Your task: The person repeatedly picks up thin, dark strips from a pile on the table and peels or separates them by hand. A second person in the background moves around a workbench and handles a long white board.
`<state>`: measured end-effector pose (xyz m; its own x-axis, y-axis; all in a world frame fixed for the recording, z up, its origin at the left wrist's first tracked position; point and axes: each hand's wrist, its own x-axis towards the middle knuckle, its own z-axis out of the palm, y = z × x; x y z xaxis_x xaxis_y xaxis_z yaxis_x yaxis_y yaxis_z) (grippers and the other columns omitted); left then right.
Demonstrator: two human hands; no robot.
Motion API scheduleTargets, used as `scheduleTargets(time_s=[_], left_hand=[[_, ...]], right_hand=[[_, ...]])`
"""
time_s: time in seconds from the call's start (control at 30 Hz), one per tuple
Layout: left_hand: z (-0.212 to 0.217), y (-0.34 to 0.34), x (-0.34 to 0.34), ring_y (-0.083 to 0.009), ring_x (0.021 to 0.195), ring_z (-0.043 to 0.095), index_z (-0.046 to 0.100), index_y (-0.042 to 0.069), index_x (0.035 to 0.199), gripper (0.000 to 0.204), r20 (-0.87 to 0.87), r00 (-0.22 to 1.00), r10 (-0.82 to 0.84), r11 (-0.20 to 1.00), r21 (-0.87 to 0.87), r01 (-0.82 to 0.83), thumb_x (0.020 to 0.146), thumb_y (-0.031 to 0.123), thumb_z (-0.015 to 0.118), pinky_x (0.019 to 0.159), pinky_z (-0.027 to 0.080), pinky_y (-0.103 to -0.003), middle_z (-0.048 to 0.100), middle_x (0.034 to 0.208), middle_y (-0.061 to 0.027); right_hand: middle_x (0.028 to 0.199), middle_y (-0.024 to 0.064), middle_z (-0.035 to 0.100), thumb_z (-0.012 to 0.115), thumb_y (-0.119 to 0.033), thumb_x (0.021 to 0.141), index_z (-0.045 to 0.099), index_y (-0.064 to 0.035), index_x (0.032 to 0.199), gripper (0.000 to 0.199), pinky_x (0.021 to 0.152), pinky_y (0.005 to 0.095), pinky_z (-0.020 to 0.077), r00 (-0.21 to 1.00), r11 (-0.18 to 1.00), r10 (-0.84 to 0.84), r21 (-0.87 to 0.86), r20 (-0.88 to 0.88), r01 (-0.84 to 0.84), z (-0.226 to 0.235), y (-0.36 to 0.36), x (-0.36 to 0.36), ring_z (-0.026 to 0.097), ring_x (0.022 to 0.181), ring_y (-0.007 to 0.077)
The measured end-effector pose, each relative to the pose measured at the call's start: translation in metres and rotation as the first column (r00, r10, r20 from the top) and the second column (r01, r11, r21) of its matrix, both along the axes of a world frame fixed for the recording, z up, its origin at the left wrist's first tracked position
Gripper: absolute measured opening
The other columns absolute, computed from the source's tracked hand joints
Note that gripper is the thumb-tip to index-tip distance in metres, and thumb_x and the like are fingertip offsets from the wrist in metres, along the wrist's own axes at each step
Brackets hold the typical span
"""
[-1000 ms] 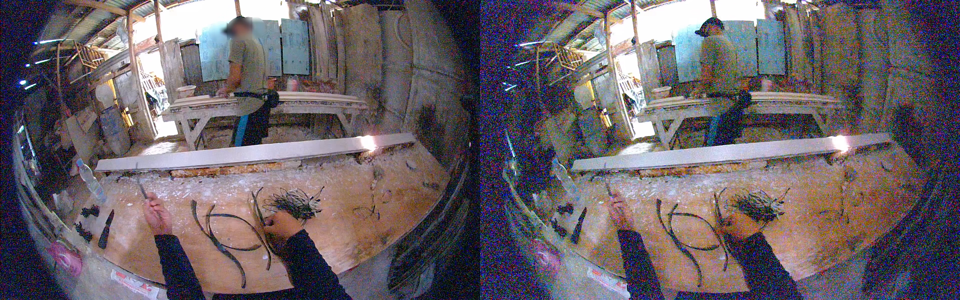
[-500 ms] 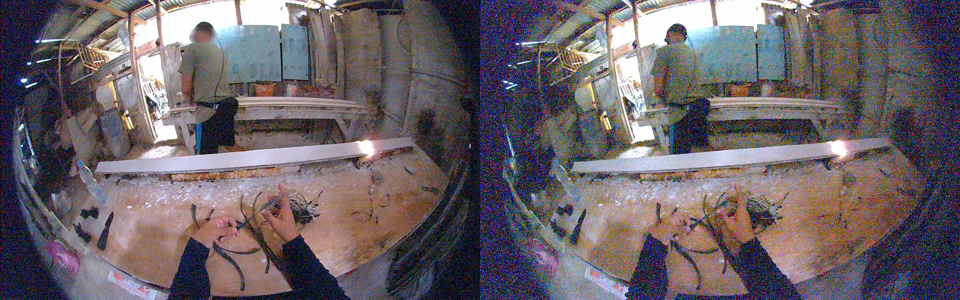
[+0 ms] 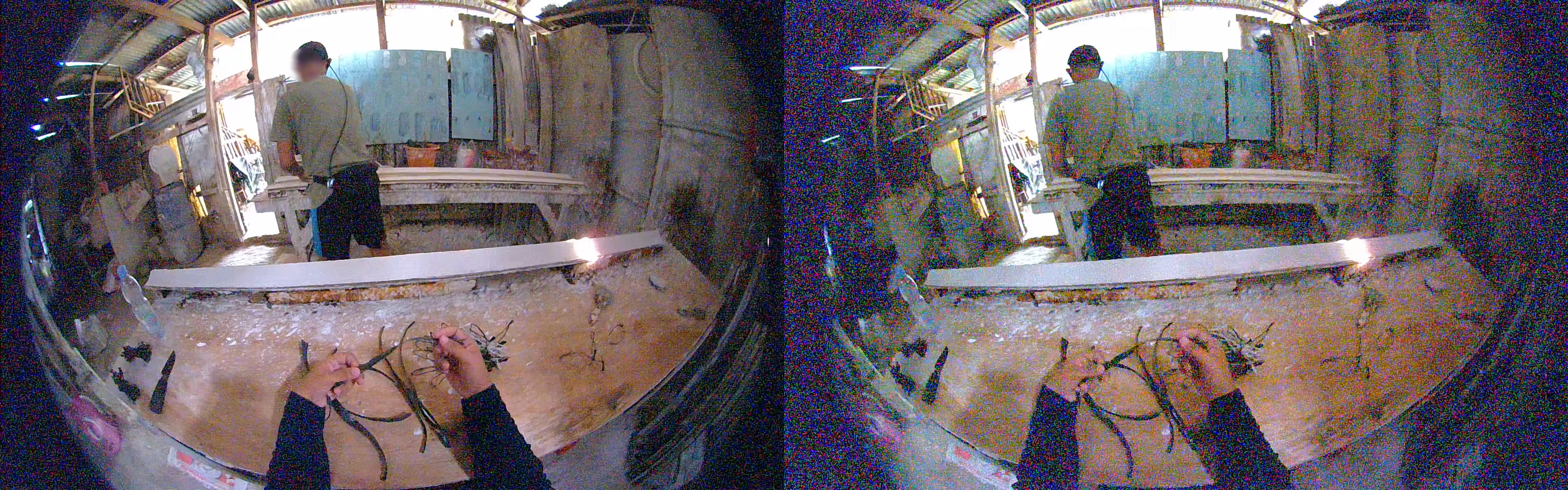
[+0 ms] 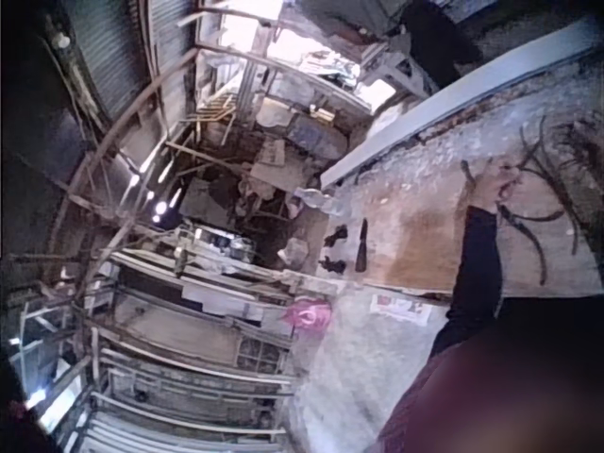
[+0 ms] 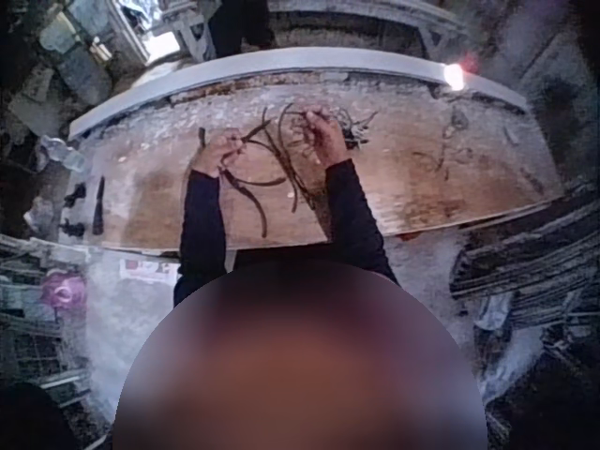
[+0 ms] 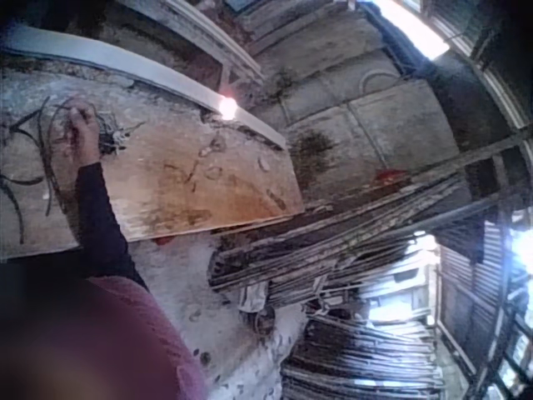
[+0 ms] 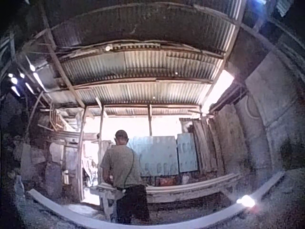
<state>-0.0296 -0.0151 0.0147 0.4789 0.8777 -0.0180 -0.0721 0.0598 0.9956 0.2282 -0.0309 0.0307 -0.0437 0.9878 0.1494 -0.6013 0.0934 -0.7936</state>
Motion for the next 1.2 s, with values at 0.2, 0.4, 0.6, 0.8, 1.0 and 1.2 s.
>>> scheduleTargets(time_s=[0.2, 0.4, 0.6, 0.8, 1.0, 1.2], left_hand=[[0.008, -0.002, -0.002, -0.0026, 0.045, 0.039, 0.055, 0.006, 0.086, 0.012, 0.189, 0.962, 0.197, 0.98, -0.066, -0.188, 0.081, 0.017, 0.057, 0.037, 0.026, -0.016, 0.057, 0.072, -0.0013], [0.004, 0.004, -0.016, -0.0029, 0.051, 0.04, 0.058, 0.004, 0.089, 0.015, 0.151, 0.961, 0.232, 0.97, 0.035, -0.24, 0.081, 0.017, 0.058, 0.042, 0.029, -0.016, 0.054, 0.07, 0.001], [0.003, 0.001, -0.024, -0.0052, 0.054, 0.041, 0.06, 0.002, 0.094, 0.023, -0.25, 0.944, 0.216, 0.969, 0.173, -0.177, 0.082, 0.022, 0.058, 0.05, 0.034, -0.018, 0.059, 0.074, 0.0004], [-0.008, 0.011, -0.028, -0.0058, 0.054, 0.045, 0.06, 0.001, 0.093, 0.024, -0.271, 0.958, 0.094, 0.988, 0.145, -0.056, 0.084, 0.023, 0.055, 0.048, 0.035, -0.018, 0.061, 0.074, -0.0023], [-0.009, 0.005, -0.033, -0.0058, 0.05, 0.045, 0.06, 0.001, 0.086, 0.021, -0.343, 0.936, 0.076, 0.954, 0.3, 0.032, 0.084, 0.022, 0.056, 0.044, 0.033, -0.018, 0.06, 0.072, -0.0029], [-0.001, -0.001, -0.036, -0.0055, 0.051, 0.045, 0.06, 0.001, 0.083, 0.021, -0.469, 0.872, 0.139, 0.974, 0.223, -0.035, 0.084, 0.022, 0.055, 0.045, 0.032, -0.019, 0.06, 0.071, -0.0015]], right_hand=[[0.074, 0.0027, 0.055, 0.056, -0.016, 0.082, 0.056, -0.0021, 0.095, 0.019, 0.044, 0.0185, 0.035, 0.997, 0.998, -0.059, 0.015, -0.04, 0.059, -0.006, 0.007, 0.008, 0.045, 0.05, 0.0083], [0.073, 0.0015, 0.056, 0.055, -0.022, 0.084, 0.056, -0.001, 0.095, 0.024, 0.043, 0.0188, 0.0353, 0.993, 0.994, -0.11, 0.014, -0.05, 0.111, -0.006, 0.007, 0.01, 0.045, 0.051, 0.0073], [0.066, -0.0018, 0.051, 0.055, -0.023, 0.084, 0.056, -0.0006, 0.099, 0.027, 0.043, 0.0148, 0.033, 0.98, 0.98, -0.196, -0.025, -0.024, 0.196, -0.006, 0.007, 0.013, 0.043, 0.052, 0.0039], [0.066, -0.0029, 0.051, 0.059, -0.021, 0.082, 0.059, -0.0032, 0.096, 0.023, 0.041, 0.015, 0.0321, 0.936, 0.937, -0.347, -0.029, 0.065, 0.349, -0.004, 0.007, 0.013, 0.042, 0.052, 0.0032], [0.063, -0.0035, 0.051, 0.063, -0.019, 0.079, 0.059, -0.0075, 0.079, 0.012, 0.039, 0.0166, 0.0314, 0.89, 0.891, -0.449, -0.038, 0.081, 0.452, -0.008, 0.01, 0.016, 0.043, 0.046, 0.0046], [0.058, -0.005, 0.049, 0.064, -0.018, 0.078, 0.048, -0.0139, 0.068, 0.018, 0.035, 0.0177, 0.0295, 0.834, 0.84, -0.538, 0.004, 0.12, 0.542, -0.016, 0.018, 0.033, 0.041, 0.042, 0.0038]])
